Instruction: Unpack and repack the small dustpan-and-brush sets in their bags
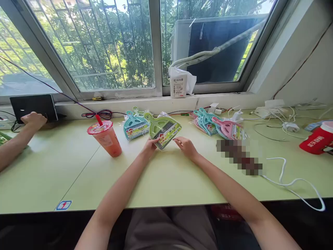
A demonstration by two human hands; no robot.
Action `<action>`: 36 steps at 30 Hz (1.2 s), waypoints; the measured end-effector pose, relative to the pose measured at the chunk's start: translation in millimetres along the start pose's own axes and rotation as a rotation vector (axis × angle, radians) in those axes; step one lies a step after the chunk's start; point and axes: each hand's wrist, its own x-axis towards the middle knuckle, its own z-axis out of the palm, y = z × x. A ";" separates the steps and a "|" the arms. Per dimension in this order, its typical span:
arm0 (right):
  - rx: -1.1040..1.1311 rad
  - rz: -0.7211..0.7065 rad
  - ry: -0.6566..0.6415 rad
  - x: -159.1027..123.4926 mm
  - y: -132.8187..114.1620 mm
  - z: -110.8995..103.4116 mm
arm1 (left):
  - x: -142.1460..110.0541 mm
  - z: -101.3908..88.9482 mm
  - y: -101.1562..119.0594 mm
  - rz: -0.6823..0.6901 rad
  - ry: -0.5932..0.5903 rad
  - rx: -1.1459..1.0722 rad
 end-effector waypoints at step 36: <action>0.682 0.578 -0.061 15.9 20.9 -71.8 | -8.2 1.0 24.9 0.288 -0.181 0.622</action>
